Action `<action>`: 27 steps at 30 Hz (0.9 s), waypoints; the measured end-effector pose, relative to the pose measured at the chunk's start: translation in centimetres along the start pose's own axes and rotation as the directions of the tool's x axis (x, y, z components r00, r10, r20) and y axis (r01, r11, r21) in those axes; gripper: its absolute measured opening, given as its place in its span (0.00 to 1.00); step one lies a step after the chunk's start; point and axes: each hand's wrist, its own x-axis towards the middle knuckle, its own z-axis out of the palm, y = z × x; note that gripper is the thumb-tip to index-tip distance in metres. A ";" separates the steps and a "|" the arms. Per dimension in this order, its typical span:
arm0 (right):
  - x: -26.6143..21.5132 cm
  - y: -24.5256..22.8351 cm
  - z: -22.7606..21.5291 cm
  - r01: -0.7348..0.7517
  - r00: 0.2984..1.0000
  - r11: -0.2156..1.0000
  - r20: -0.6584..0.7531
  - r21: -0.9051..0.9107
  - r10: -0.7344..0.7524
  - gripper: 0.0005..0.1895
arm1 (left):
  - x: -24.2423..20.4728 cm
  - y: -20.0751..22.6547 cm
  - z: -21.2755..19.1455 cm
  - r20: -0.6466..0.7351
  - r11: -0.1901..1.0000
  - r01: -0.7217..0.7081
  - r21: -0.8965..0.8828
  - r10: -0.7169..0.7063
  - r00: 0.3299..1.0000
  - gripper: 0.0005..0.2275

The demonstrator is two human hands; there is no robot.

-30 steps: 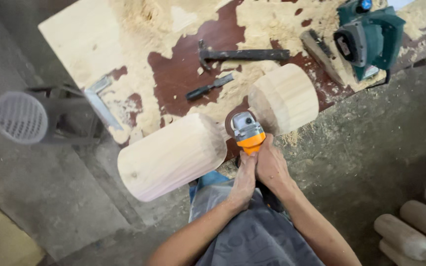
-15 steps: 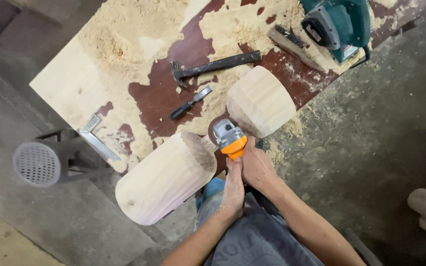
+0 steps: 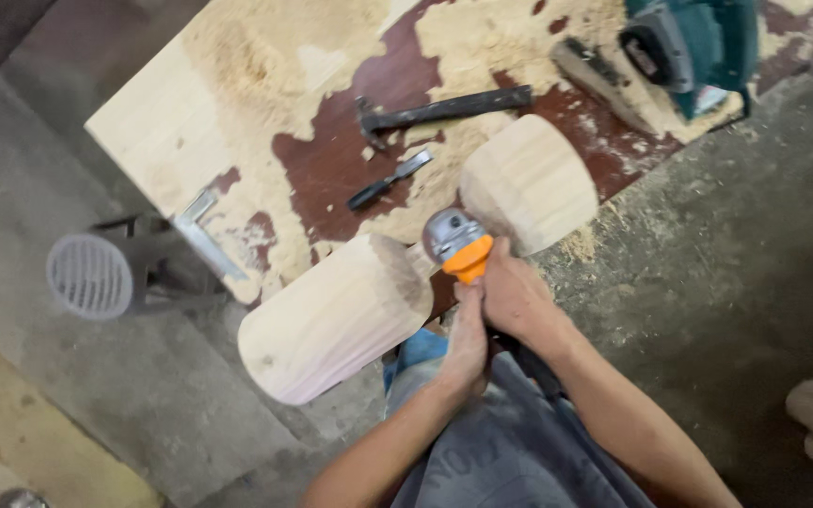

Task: The person uses an angle grinder to smooth the surface of a wooden log segment on a workbench. The person holds the tool with both hands and moves it along the wood, generating sawdust. The person briefly rotates the log to access different areas.

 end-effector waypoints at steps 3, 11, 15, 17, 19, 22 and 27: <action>-0.3 -0.3 0.1 0.042 0.999 0.999 -0.010 -0.018 -0.042 0.37 | -0.7 0.0 0.1 0.017 0.998 -0.062 -0.028 0.062 0.998 0.29; -0.1 -0.4 1.3 0.030 0.999 0.993 -0.026 -0.111 -0.033 0.34 | -1.4 0.7 -0.1 -0.002 0.997 -0.001 -0.083 0.000 1.000 0.26; 0.2 -1.3 0.5 0.053 0.997 0.980 -0.045 -0.192 -0.063 0.47 | -0.6 0.9 0.3 0.040 0.995 -0.041 -0.089 0.045 0.998 0.26; 0.2 -1.9 0.3 0.043 0.999 0.985 -0.017 -0.168 -0.047 0.44 | -0.6 0.9 -0.1 0.011 0.997 -0.044 -0.059 0.045 0.999 0.27; 0.4 -2.5 0.3 0.034 0.999 0.987 0.004 -0.157 -0.034 0.44 | -0.3 1.1 -0.4 -0.059 1.000 -0.001 -0.006 0.000 0.998 0.27; 0.8 -3.5 0.3 0.029 1.000 0.986 0.017 -0.165 -0.027 0.46 | -0.2 1.7 -0.9 0.007 0.995 -0.060 -0.082 0.060 0.998 0.29; 1.2 -4.1 0.0 0.030 0.999 0.973 0.045 -0.228 -0.021 0.45 | -0.3 2.3 -0.7 0.034 0.995 0.008 -0.102 -0.005 0.999 0.32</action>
